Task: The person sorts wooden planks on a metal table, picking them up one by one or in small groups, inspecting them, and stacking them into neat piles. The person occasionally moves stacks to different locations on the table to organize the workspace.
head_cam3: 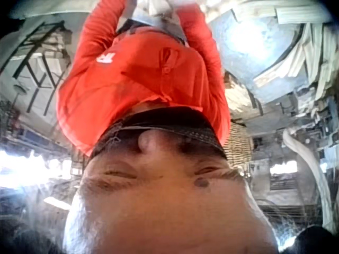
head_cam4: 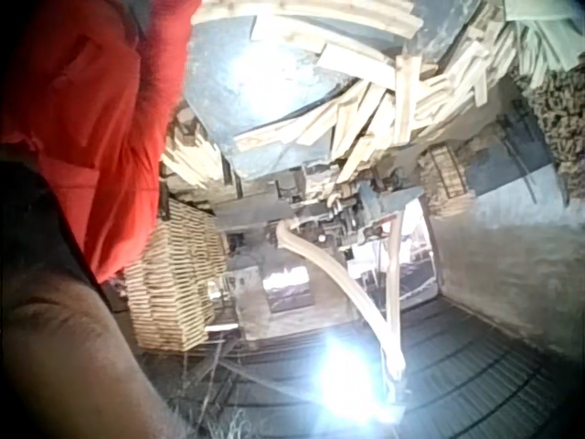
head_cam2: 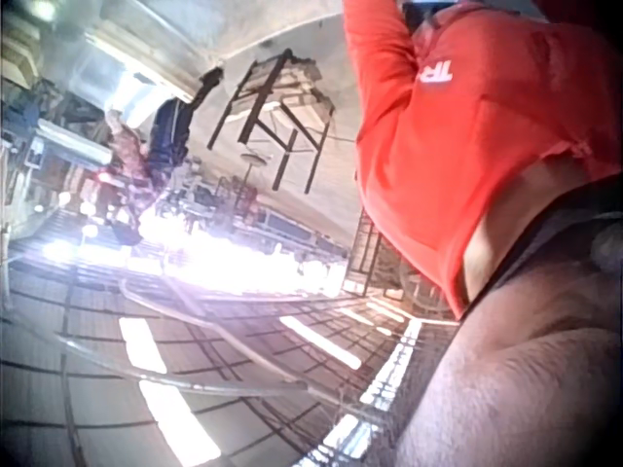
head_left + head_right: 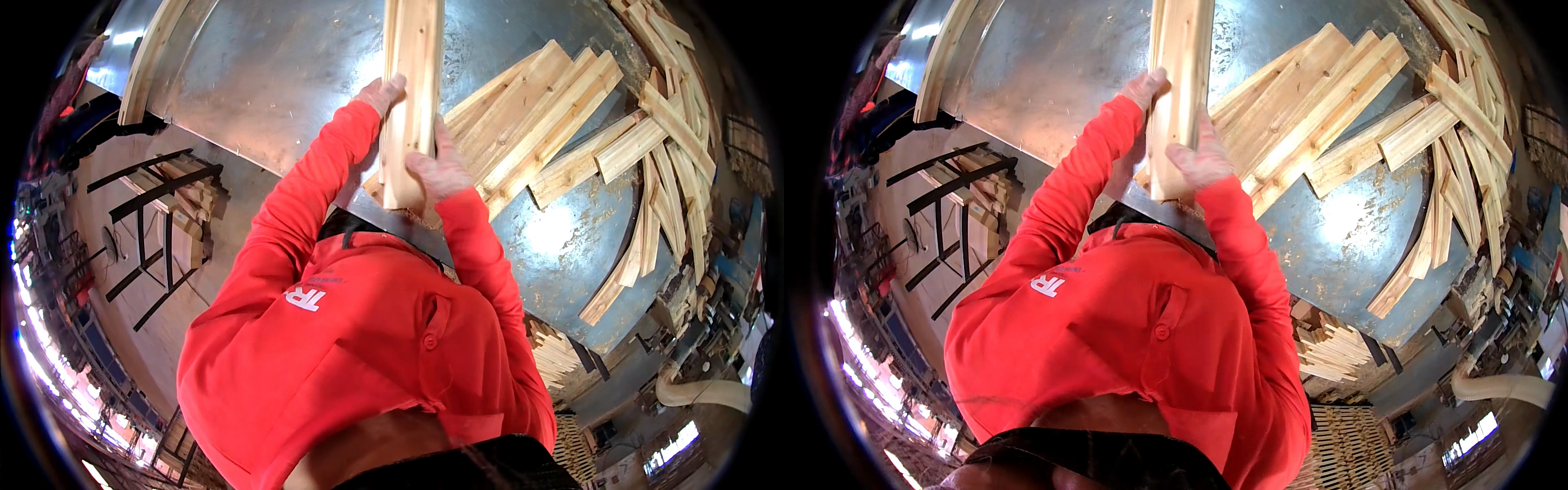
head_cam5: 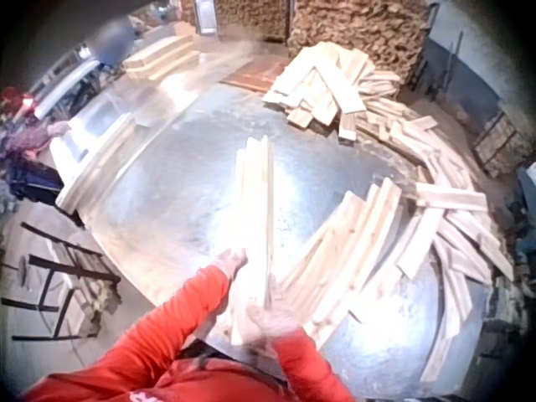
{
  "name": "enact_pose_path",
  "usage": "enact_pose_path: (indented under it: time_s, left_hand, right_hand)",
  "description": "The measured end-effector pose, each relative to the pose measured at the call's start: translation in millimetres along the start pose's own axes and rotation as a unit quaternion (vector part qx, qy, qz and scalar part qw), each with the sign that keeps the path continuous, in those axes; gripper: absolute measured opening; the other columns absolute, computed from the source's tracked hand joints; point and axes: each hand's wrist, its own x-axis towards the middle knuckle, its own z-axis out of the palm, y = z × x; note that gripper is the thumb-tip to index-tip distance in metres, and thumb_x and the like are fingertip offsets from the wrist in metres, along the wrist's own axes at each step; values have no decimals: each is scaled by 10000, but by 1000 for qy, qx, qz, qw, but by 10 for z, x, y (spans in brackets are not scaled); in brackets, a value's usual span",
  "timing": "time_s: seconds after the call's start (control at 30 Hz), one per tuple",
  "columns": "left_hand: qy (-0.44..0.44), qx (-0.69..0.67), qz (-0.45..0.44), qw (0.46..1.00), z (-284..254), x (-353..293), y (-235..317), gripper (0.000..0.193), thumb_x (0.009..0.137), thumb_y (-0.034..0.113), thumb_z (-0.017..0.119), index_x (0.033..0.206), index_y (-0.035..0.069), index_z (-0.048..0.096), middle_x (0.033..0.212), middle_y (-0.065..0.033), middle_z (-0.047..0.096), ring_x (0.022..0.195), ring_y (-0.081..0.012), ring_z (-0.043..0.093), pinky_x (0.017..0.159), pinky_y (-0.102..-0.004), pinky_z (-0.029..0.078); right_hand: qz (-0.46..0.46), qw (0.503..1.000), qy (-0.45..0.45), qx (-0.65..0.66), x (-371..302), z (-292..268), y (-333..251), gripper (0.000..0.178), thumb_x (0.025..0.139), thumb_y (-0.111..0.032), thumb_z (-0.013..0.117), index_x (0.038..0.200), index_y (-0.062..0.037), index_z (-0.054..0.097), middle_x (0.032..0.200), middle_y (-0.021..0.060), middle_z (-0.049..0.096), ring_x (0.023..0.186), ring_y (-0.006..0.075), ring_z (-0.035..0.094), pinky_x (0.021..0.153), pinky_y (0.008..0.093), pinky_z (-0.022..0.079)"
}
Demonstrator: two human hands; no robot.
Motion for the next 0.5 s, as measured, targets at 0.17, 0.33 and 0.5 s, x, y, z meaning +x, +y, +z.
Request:
enact_pose_path:
  time_s: [0.17, 0.33, 0.5]
  left_hand:
    - [-49, -106, 13, 993, -226, 225, -391, 444, 870, 269, 689, 1221, 27, 564, 1077, -130, 665, 924, -232, 654, 817, -409, 541]
    - [-20, 38, 90, 995, -101, 374, -571, 408, 851, 221, 707, 1177, 20, 565, 970, -100, 663, 844, -221, 643, 763, -391, 541]
    - [-39, -9, 49, 998, -308, 334, -452, 433, 820, 201, 732, 1174, 17, 564, 955, -97, 666, 815, -209, 641, 741, -365, 546]
  right_hand:
    - [44, 993, -44, 104, -337, -211, 93, 937, 741, -282, 722, 1482, 29, 240, 1314, 220, 503, 1160, 348, 536, 1025, 394, 408]
    - [1, 935, -67, -348, -570, 73, -227, 889, 734, -362, 714, 1430, 40, 335, 1266, 279, 512, 1202, 377, 513, 1025, 438, 413]
    - [123, 879, 229, -400, -127, -145, -88, 1016, 773, -602, 637, 1485, -1, 234, 1522, 277, 226, 1415, 385, 248, 1147, 456, 221]
